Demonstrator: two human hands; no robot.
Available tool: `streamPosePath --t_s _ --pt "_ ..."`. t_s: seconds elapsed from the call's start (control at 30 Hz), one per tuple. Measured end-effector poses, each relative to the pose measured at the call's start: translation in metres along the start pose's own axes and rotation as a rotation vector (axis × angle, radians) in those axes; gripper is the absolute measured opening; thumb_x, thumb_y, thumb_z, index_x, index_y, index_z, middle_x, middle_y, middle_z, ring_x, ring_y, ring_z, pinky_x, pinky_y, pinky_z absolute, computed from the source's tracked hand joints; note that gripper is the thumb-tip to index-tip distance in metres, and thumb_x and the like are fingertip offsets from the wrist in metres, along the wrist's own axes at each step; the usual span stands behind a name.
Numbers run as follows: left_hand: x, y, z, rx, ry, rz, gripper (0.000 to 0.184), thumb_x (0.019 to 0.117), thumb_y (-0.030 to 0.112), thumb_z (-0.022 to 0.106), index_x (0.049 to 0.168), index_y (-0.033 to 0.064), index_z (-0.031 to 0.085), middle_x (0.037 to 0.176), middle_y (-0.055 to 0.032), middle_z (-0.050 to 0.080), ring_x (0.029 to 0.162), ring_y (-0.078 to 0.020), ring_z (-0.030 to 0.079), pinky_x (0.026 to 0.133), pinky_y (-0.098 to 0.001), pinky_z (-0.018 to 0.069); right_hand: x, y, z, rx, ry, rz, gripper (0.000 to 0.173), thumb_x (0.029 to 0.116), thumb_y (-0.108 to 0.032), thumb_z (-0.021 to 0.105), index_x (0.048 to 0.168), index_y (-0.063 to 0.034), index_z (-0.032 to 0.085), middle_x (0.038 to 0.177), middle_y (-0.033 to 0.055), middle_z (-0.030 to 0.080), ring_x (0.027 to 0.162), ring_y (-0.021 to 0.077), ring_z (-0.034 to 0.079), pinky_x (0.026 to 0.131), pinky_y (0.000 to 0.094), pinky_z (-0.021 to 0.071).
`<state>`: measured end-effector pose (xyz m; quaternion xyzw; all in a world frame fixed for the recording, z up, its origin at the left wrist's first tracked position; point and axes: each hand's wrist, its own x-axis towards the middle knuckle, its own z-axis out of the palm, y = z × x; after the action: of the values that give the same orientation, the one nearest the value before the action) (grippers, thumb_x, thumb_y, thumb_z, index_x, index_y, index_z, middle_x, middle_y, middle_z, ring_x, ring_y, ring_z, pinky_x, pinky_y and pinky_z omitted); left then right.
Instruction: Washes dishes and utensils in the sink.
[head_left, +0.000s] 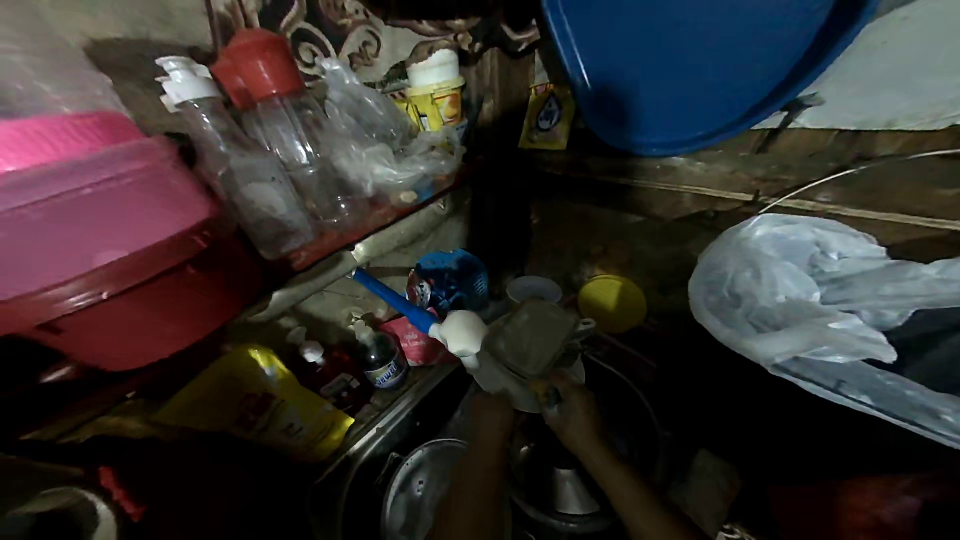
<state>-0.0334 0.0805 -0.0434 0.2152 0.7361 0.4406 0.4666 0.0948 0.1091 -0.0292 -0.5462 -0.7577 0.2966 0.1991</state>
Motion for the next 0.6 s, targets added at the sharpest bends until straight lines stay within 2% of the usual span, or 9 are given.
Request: streamPosePath --t_s 0.07,0.17,0.3,0.37,0.43,0.5,0.57,0.6 --pt "-0.001 0.008 0.003 0.127 -0.021 -0.017 0.037 0.1054 0.019 0.057 0.131 -0.0062 0.058 0.127 -0.0241 0.063 0.114 -0.0325 0.065 0.097 -0.047 0.0543 0.005 -0.002 -0.003 -0.013 -0.009 0.016 0.04 0.0952 -0.006 0.065 0.134 0.0001 0.063 0.133 0.0231 0.064 0.123 0.0368 0.063 0.107 0.0496 0.0487" --pt "0.0 0.014 0.003 0.246 -0.057 0.024 0.039 0.108 0.023 0.052 0.133 -0.0061 0.057 0.13 -0.0244 0.062 0.119 -0.033 0.062 0.101 -0.0469 0.0512 0.012 -0.007 -0.008 -0.037 -0.042 0.038 0.036 0.0968 -0.007 0.064 0.132 0.0 0.064 0.132 0.0226 0.064 0.122 0.036 0.063 0.107 0.0492 0.0487" --pt "-0.003 0.024 -0.02 0.613 -0.139 0.115 0.047 0.1105 0.031 0.044 0.139 -0.0051 0.054 0.138 -0.0249 0.058 0.129 -0.0339 0.057 0.11 -0.0492 0.0443 0.018 -0.006 -0.01 -0.058 -0.09 0.026 0.034 0.0981 -0.008 0.062 0.131 0.0006 0.064 0.133 0.0206 0.063 0.121 0.033 0.063 0.107 0.047 0.0491" --pt "-0.012 0.032 -0.031 0.748 -0.082 0.099 0.045 0.108 0.032 0.049 0.135 -0.003 0.058 0.135 -0.0233 0.061 0.127 -0.0335 0.059 0.108 -0.0501 0.0464 0.018 -0.003 -0.005 -0.059 -0.089 0.014 0.035 0.0984 -0.009 0.062 0.131 0.0018 0.064 0.132 0.0218 0.064 0.121 0.0341 0.064 0.107 0.0473 0.0491" --pt "-0.025 0.038 -0.038 0.801 0.055 0.095 0.04 0.1044 0.031 0.055 0.13 0.0012 0.062 0.129 -0.0203 0.064 0.121 -0.0323 0.063 0.102 -0.0502 0.05 0.018 -0.001 0.001 -0.056 -0.076 0.029 0.036 0.0982 -0.011 0.063 0.133 0.0013 0.064 0.132 0.022 0.065 0.121 0.035 0.064 0.107 0.0479 0.0488" --pt "-0.025 0.031 -0.042 0.844 0.197 0.142 0.046 0.0989 0.033 0.062 0.136 0.0063 0.06 0.132 -0.018 0.064 0.122 -0.033 0.063 0.1 -0.0524 0.0516 0.018 -0.003 0.002 -0.055 -0.078 0.056 0.037 0.0978 -0.012 0.064 0.133 -0.0005 0.064 0.133 0.0207 0.064 0.121 0.0341 0.063 0.107 0.0474 0.0489" --pt "-0.02 0.02 -0.046 0.875 0.237 0.171 0.061 0.0957 0.037 0.067 0.146 0.0057 0.051 0.142 -0.0207 0.056 0.132 -0.0376 0.054 0.105 -0.0565 0.0464 0.018 -0.005 0.001 -0.046 -0.076 0.045 0.036 0.0975 -0.011 0.065 0.133 -0.0009 0.064 0.136 0.0199 0.062 0.122 0.0331 0.063 0.108 0.047 0.0489" --pt "-0.018 0.016 -0.049 0.883 0.223 0.162 0.063 0.0968 0.038 0.066 0.148 0.0049 0.049 0.143 -0.0217 0.055 0.133 -0.0391 0.053 0.105 -0.0582 0.0451 0.018 -0.005 0.001 -0.037 -0.066 0.029 0.036 0.0973 -0.01 0.064 0.132 -0.0015 0.065 0.136 0.0193 0.063 0.122 0.0328 0.063 0.108 0.0468 0.0489"
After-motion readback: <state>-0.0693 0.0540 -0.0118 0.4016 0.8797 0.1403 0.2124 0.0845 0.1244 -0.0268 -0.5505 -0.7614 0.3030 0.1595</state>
